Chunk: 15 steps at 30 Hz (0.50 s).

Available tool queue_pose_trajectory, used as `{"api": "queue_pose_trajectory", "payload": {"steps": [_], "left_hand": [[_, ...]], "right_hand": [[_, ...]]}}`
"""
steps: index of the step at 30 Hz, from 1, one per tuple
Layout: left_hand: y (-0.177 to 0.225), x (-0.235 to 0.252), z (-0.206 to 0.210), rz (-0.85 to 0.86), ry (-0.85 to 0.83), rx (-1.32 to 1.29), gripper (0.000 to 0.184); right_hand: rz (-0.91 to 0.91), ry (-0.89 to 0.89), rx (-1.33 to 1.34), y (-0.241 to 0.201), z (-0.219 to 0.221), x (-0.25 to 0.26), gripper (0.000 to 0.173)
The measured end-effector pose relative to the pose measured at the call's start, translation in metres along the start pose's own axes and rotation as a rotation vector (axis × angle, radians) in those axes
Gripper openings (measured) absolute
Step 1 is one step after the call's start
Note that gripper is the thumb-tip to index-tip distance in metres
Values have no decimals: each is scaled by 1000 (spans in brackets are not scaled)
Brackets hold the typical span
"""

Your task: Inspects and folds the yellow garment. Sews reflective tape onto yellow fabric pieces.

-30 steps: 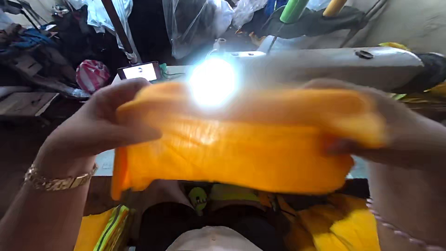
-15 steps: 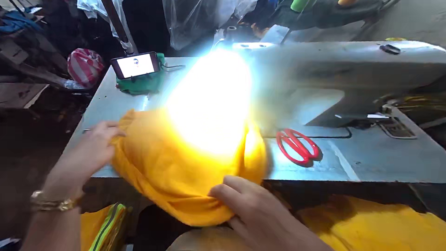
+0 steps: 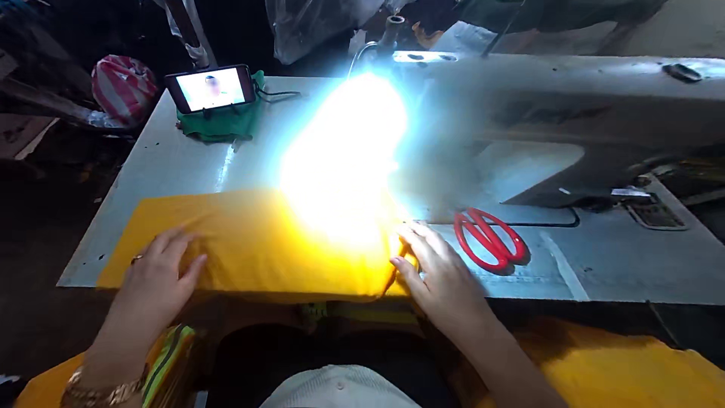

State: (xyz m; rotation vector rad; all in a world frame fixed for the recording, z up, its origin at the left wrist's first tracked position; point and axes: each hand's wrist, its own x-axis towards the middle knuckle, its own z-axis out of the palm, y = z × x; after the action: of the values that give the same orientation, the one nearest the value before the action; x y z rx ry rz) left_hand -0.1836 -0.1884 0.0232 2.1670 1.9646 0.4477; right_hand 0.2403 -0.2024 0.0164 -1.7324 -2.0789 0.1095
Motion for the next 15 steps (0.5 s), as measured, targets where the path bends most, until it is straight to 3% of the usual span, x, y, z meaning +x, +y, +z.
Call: {"api": "queue_pose_trajectory", "payload": {"steps": [4,10,15], "left_hand": [[1,18,25,-22,29,28,59],[-16,6,25,-18,111,41,62],[-27,15,24,-78,107,71,71]], "right_hand": [[-43,-90,-128,-18,22,9,59],[-62,-9,-106,-12,19,1,58],[-92,-62,-135,-17,30,15,66]]}}
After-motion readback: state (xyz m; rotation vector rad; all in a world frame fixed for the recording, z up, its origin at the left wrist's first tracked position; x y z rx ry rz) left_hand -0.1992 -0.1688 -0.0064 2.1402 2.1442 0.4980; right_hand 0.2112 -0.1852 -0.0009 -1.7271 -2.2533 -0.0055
